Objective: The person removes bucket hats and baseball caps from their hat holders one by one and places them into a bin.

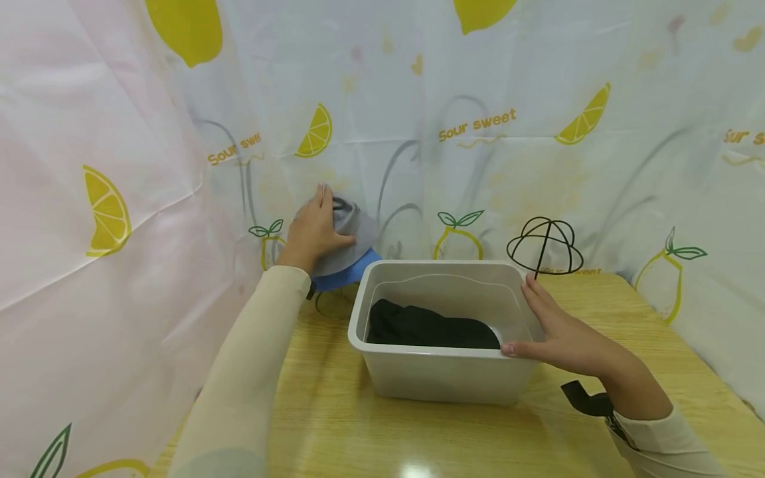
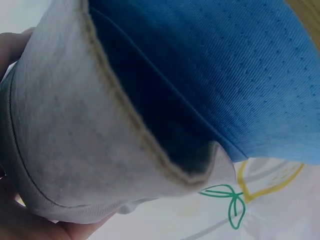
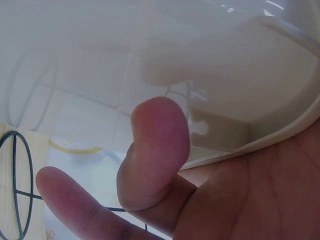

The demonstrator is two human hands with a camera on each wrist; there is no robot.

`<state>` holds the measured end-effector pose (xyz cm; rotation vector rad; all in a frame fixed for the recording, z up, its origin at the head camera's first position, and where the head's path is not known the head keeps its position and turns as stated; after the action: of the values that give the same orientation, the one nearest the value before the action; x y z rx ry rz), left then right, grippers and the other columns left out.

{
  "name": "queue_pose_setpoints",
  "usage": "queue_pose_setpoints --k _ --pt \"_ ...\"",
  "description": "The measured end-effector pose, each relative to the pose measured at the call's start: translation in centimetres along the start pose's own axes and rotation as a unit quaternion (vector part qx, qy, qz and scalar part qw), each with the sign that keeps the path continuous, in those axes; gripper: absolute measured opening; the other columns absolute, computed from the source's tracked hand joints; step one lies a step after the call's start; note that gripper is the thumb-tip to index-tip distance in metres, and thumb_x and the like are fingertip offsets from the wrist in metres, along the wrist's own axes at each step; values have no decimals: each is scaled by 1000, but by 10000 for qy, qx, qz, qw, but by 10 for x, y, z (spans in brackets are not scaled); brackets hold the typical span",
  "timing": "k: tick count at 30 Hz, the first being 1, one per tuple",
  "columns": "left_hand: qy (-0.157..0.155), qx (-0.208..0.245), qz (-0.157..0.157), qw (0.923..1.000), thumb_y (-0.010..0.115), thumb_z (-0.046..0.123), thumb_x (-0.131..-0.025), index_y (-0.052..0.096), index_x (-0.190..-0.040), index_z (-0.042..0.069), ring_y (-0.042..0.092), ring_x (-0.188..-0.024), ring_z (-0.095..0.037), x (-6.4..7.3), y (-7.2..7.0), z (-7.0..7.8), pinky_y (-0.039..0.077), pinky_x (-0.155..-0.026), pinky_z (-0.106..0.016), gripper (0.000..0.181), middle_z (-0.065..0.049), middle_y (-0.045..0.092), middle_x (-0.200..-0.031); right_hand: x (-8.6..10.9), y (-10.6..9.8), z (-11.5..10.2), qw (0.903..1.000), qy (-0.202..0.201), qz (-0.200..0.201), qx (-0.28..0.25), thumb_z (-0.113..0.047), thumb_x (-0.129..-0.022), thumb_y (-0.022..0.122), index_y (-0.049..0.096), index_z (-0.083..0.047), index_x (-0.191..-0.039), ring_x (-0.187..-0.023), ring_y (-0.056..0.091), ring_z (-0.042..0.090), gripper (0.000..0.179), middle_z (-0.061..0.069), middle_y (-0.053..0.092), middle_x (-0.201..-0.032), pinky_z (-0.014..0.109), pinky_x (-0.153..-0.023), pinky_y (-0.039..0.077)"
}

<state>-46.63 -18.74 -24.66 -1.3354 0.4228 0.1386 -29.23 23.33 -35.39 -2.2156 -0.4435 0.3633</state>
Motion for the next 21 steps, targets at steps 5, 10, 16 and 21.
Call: queue_pose_setpoints --k 5,10,16,21 --pt "76 52 107 9999 86 55 -77 4 -166 2 27 -154 -44 0 -4 0 29 -123 -56 132 -18 6 -174 0 0 0 10000 -19 -8 15 -49 -90 78 -9 -13 -167 -158 -7 47 122 14 -16 -173 79 -114 17" --pt "140 48 224 9996 86 55 -77 5 -166 2 28 -154 -44 1 -13 2 31 -122 -56 132 -18 6 -174 0 -1 -1 10000 -20 9 10 -50 -90 77 -10 -15 -167 -158 -7 48 121 12 -17 -173 79 -113 17" --pt "235 33 382 9990 87 55 -77 5 -166 3 30 -152 -45 2 -24 5 33 -121 -57 132 -17 6 -174 0 0 -1 10000 20 16 21 -51 -90 77 -10 -16 -167 -158 -6 47 121 12 -16 -173 78 -114 17" --pt "290 99 519 9982 87 54 -77 3 -167 5 34 -149 -49 3 -33 10 35 -119 -60 132 -17 4 -174 1 -1 -1 10000 17 -5 13 -50 -90 77 -10 -16 -167 -158 -6 48 121 13 -16 -173 79 -113 17"
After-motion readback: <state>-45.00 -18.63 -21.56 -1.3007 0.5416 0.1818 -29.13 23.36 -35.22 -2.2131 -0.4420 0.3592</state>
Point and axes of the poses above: each hand's wrist, its own x-axis away from the middle knuckle, its own y-axis out of the palm, z = x × y, the point moved 6 cm from there along -x, towards the middle knuckle
